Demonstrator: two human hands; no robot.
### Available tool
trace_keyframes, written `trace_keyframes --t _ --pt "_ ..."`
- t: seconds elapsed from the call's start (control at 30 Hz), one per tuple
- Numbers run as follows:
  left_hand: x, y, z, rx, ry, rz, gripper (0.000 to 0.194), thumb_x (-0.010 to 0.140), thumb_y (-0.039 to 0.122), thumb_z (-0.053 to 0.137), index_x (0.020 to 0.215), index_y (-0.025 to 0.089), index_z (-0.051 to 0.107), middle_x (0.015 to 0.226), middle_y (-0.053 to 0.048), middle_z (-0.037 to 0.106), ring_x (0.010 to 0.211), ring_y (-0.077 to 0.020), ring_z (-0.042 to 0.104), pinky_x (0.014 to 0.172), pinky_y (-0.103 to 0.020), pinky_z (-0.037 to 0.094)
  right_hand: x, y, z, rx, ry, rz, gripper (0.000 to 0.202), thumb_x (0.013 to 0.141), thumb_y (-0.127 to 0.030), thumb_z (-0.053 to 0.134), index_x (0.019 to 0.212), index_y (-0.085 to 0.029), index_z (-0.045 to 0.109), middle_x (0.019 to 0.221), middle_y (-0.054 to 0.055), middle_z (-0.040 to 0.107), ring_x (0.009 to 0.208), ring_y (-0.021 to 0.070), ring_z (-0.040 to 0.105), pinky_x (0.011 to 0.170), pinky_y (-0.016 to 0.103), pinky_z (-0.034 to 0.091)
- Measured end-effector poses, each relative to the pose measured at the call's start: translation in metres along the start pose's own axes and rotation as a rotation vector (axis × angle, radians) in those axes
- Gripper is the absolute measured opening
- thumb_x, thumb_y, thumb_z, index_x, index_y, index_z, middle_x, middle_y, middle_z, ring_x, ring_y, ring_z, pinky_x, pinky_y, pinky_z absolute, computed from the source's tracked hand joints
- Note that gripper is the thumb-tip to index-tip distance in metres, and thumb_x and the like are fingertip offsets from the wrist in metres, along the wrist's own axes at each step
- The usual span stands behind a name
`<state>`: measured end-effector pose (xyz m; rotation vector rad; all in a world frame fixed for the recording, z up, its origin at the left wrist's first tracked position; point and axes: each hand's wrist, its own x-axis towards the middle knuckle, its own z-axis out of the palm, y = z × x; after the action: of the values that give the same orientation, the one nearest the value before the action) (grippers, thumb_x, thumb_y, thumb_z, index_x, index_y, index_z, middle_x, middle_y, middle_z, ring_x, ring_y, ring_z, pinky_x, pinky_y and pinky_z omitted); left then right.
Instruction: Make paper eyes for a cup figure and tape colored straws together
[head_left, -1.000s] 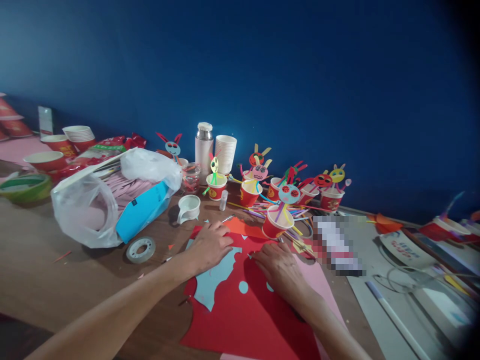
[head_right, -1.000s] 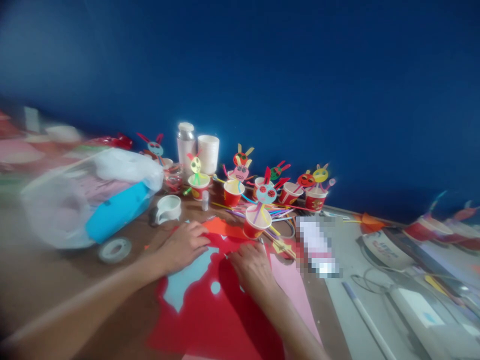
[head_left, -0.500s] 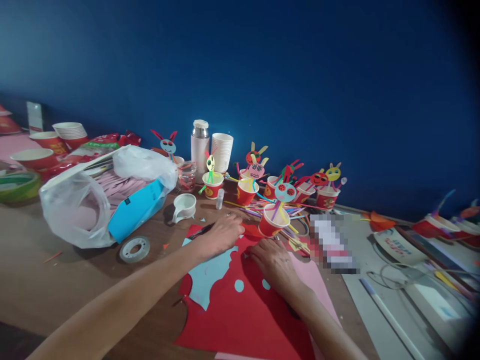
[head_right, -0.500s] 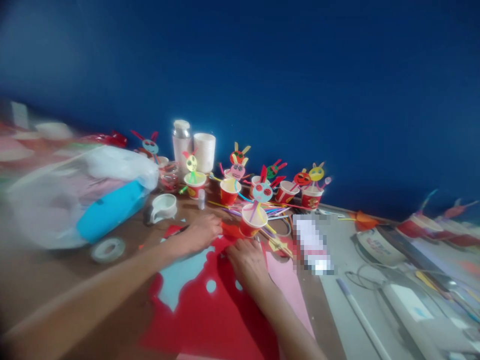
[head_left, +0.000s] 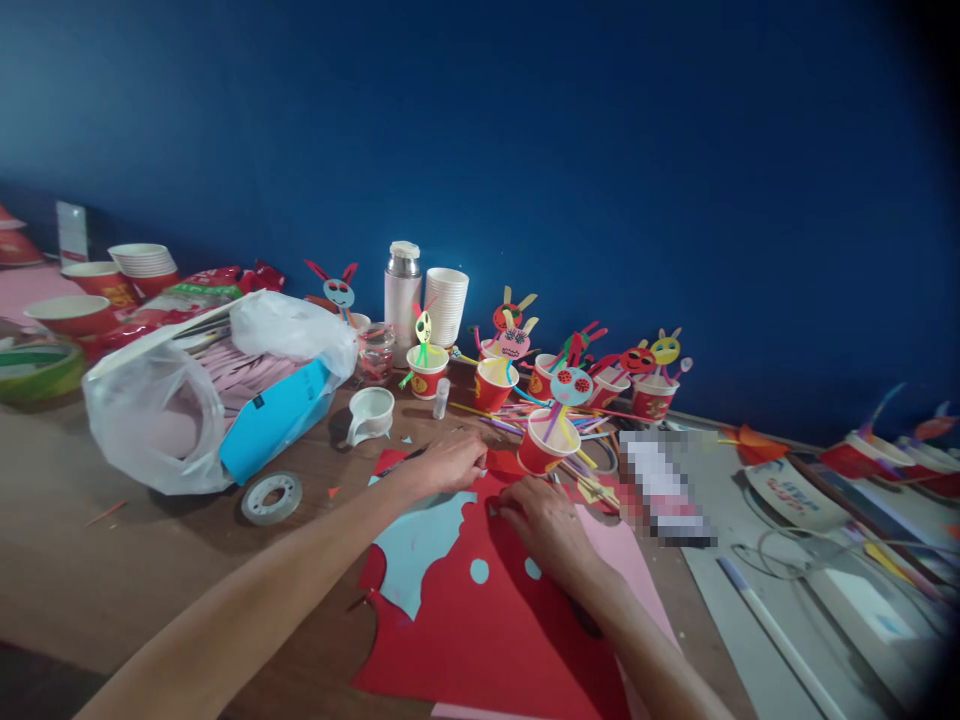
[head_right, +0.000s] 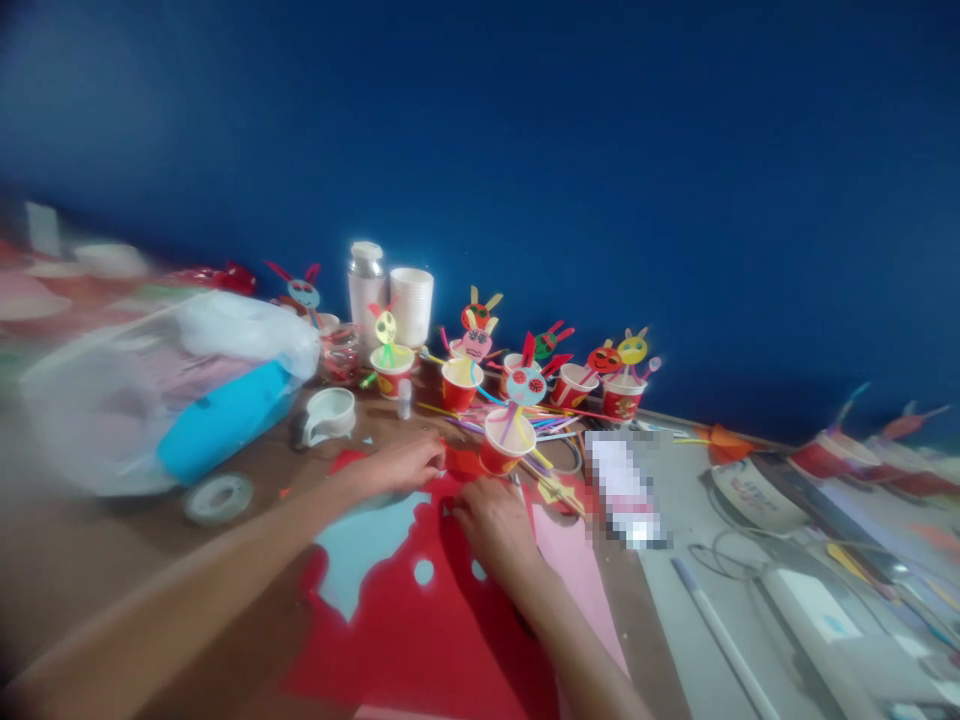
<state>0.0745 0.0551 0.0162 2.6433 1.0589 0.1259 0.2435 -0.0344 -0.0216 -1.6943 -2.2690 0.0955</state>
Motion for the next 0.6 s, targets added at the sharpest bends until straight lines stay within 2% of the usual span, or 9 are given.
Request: trace_keyframes --t 0.13,0.37,0.47,0.6 --pt "0.003 0.001 0.004 -0.012 -0.034 -0.030 0.019 0.073 0.015 0.044 0.069 0.015 0.062 0.070 -0.007 0.061 0.066 -0.0180 0.054 0.060 -0.027 0.037 0.002 -0.002 0.000 -0.028 -0.034 0.027 0.016 0.084 -0.018 0.047 0.076 -0.020 0.061 0.077 0.002 0.061 0.077 0.0167 0.055 0.071 0.028 0.031" --pt "-0.003 0.007 0.006 0.028 0.040 -0.004 0.021 0.078 0.016 0.043 0.071 0.012 0.062 0.080 -0.013 0.062 0.079 -0.0222 0.056 0.071 -0.031 0.040 0.001 -0.003 0.003 -0.073 -0.035 -0.004 0.020 0.086 -0.016 0.043 0.074 -0.017 0.058 0.075 0.004 0.060 0.075 0.0172 0.055 0.069 0.028 0.031" --pt "-0.005 0.005 0.006 -0.012 0.046 -0.007 0.020 0.078 0.015 0.043 0.071 0.012 0.062 0.079 -0.012 0.061 0.075 -0.0216 0.056 0.070 -0.031 0.039 0.000 -0.004 -0.002 -0.020 -0.020 0.006 0.019 0.086 -0.015 0.042 0.073 -0.017 0.056 0.074 0.004 0.060 0.074 0.0167 0.054 0.068 0.027 0.032" --pt "-0.006 0.001 0.007 -0.116 0.069 -0.043 0.012 0.074 0.015 0.049 0.067 0.014 0.059 0.074 -0.008 0.060 0.074 -0.0197 0.053 0.067 -0.028 0.038 0.001 -0.006 -0.012 0.085 0.027 0.093 0.017 0.086 -0.019 0.043 0.072 -0.018 0.053 0.075 0.003 0.060 0.072 0.0160 0.054 0.067 0.026 0.032"
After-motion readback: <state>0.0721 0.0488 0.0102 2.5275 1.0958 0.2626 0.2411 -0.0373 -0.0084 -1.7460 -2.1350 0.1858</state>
